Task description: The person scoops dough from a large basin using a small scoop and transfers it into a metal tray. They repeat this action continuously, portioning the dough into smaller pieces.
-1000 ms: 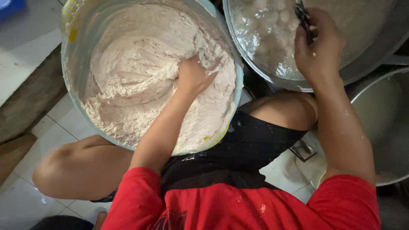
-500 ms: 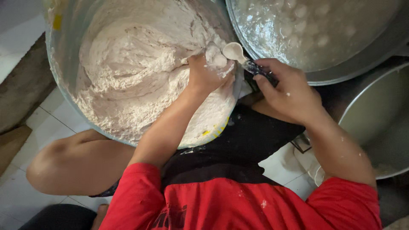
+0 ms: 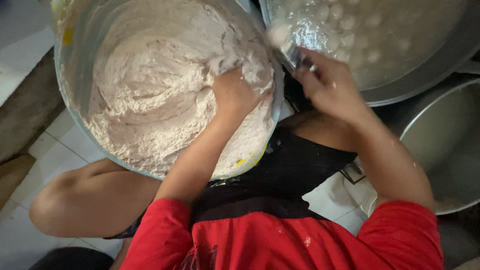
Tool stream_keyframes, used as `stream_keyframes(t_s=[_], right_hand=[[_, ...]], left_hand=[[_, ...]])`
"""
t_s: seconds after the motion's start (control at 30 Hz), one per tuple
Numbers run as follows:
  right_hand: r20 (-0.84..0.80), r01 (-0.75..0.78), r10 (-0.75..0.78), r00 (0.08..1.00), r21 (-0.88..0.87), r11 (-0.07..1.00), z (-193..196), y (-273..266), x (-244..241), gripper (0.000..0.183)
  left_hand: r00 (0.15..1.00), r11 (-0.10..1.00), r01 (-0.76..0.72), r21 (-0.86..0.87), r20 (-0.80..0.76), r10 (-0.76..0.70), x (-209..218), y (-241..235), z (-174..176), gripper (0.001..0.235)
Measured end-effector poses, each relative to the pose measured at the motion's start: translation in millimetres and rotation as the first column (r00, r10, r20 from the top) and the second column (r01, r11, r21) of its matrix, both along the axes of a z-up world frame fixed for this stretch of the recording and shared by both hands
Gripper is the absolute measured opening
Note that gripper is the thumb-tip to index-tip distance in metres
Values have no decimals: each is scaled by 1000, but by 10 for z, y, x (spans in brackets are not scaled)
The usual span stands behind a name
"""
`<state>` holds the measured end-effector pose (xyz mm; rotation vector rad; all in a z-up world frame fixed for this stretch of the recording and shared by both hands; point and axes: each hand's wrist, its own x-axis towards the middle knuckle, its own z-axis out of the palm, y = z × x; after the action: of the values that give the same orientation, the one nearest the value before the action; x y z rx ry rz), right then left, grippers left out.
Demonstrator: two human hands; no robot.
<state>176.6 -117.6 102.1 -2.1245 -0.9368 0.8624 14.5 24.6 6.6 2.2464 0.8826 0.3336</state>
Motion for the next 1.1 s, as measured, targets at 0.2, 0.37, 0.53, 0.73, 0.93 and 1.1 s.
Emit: stream_keyframes(t_s=[0.2, 0.37, 0.53, 0.73, 0.93, 1.1], right_hand=[[448, -125, 51, 893, 138, 983, -198, 268, 424, 37], [154, 6, -15, 988, 61, 998, 37, 113, 284, 32], [68, -146, 145, 987, -1, 989, 226, -92, -178, 37], [54, -235, 230, 972, 112, 966, 225, -114, -315, 34], [-345, -47, 18, 939, -77, 996, 22, -143, -67, 40], [3, 222, -225, 974, -166, 961, -281, -206, 547, 30]], left_hand=[[976, 965, 191, 182, 72, -207, -94, -15, -309, 25], [923, 998, 52, 45, 380, -65, -96, -8, -330, 24], [888, 973, -30, -228, 441, 131, 1, -30, -96, 22], [936, 902, 40, -429, 333, 117, 48, 6, 108, 19], [985, 999, 21, -35, 170, -15, 68, 61, 165, 40], [996, 999, 37, -35, 82, -34, -15, -65, 175, 38]])
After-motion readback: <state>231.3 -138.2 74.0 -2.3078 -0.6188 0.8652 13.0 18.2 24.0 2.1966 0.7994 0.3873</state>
